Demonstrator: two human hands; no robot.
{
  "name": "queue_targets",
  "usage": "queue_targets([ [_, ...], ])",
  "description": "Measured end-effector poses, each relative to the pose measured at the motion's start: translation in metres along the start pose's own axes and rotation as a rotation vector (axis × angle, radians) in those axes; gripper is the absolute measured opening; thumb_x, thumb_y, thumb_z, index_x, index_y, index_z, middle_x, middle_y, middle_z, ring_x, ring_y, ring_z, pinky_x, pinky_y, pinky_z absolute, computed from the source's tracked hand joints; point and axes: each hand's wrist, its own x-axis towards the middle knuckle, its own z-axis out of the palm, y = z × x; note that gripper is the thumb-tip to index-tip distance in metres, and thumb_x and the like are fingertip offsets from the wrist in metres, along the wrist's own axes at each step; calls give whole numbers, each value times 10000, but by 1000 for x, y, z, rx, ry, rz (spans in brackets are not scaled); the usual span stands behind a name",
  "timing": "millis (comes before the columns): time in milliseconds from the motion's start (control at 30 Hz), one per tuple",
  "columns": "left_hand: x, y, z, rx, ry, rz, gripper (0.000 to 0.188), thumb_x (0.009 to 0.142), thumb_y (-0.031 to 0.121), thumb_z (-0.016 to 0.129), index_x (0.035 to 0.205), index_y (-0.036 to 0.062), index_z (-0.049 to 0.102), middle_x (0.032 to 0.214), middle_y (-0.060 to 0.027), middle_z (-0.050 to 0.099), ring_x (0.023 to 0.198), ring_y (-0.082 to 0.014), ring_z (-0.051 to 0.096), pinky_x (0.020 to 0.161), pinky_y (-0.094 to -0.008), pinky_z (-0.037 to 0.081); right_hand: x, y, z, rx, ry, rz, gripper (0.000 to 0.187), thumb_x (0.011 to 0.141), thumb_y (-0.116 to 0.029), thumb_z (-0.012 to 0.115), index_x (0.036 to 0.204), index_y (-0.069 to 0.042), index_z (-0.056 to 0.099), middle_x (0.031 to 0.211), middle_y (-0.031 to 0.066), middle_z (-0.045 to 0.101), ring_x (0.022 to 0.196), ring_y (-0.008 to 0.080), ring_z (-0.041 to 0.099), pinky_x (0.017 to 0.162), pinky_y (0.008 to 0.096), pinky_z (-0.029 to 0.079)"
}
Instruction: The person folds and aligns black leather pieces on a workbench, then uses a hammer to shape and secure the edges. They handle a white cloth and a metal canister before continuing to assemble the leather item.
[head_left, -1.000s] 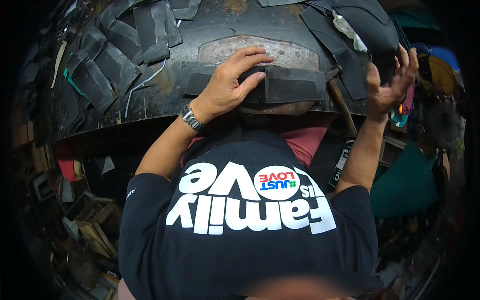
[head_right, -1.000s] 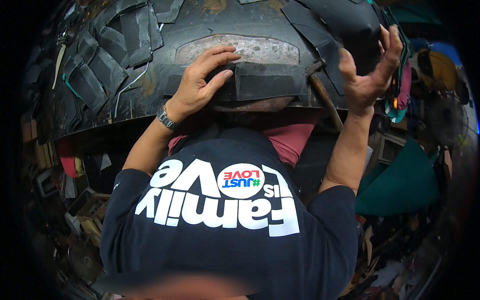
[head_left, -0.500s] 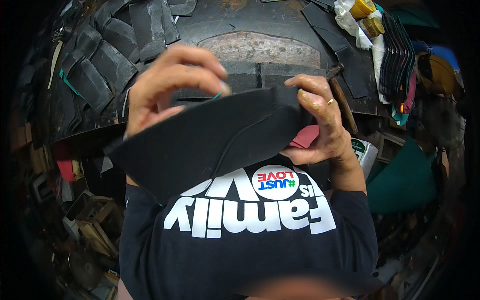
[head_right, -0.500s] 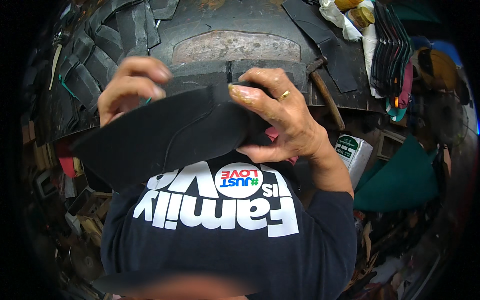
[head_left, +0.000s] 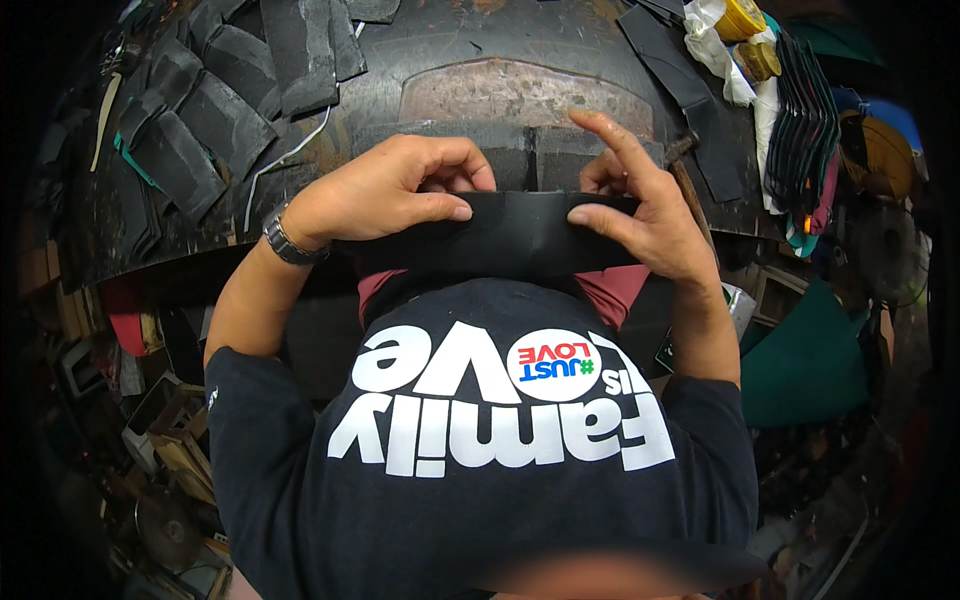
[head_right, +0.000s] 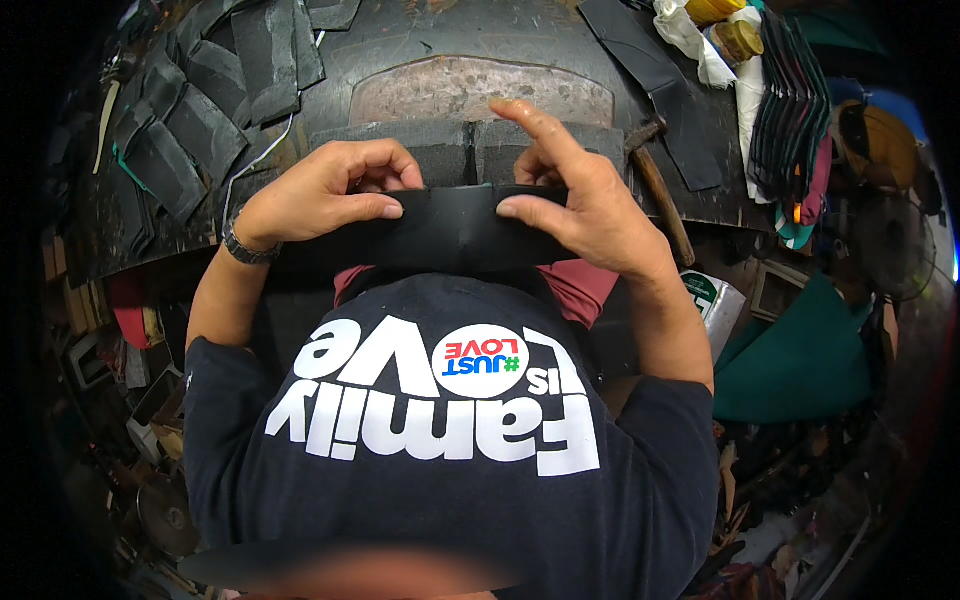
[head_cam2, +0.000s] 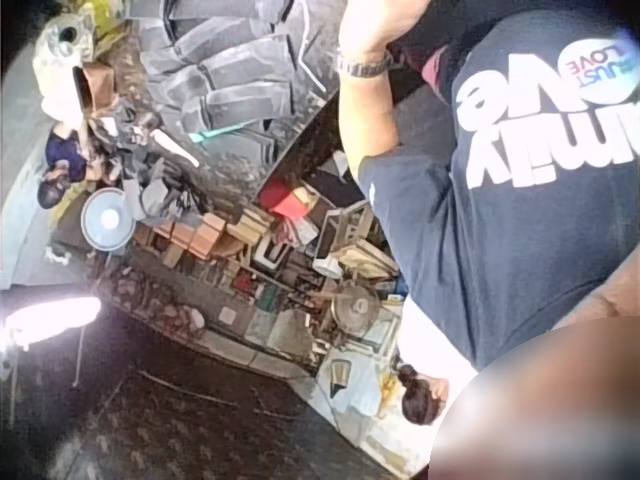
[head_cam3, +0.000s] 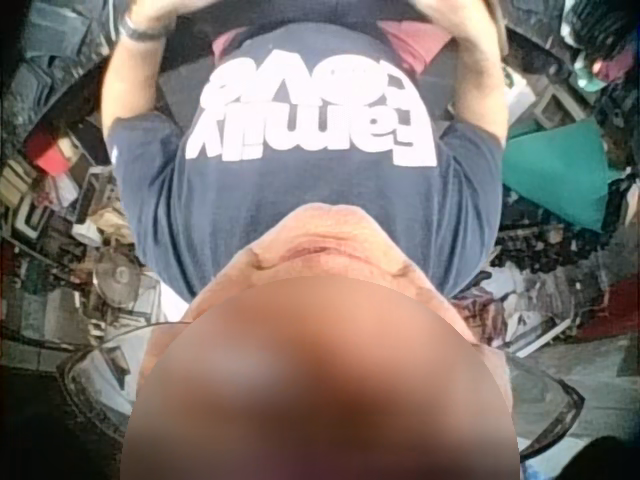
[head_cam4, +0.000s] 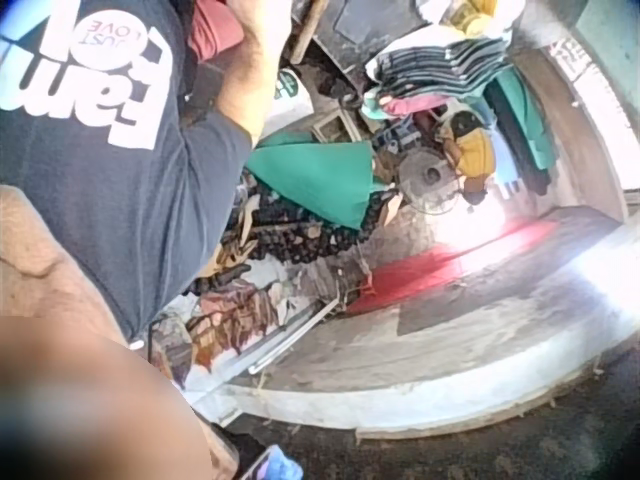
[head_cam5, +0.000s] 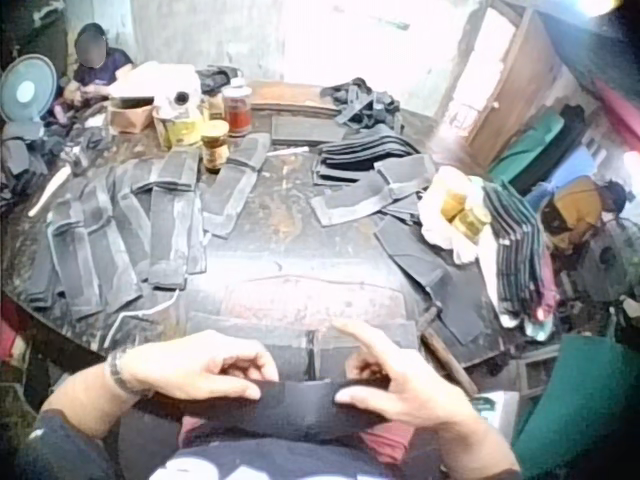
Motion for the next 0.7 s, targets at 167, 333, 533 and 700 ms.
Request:
queue_targets([
  [167,6,11,10,273,209,53,187,930,99,726,1057,-12,646,854,-59,689,806,-97,639,749,-264,519,11,6,-6,15,14,4,768,852,27,715,1542,-153,431,825,49,564,768,134,559,779,309,497],
  [333,20,12,9,506,329,120,204,930,165,716,1012,-11,652,866,-160,676,778,-304,671,712,-360,517,26,13,-6,-44,18,-11,705,885,46,673,1525,-160,461,797,60,534,737,150,529,748,298,484],
  [533,29,7,1,578,378,194,172,923,153,704,978,-5,664,885,-166,649,821,-381,646,717,-413,514,34,18,-11,-30,25,19,711,884,49,665,1528,-165,457,767,73,509,712,173,522,729,304,485],
  [700,39,2,-7,574,356,140,191,924,191,692,996,15,707,913,-166,677,874,-382,664,763,-451,526,44,23,-12,-63,17,42,713,879,42,671,1528,-167,460,752,100,531,687,218,547,713,344,497],
])
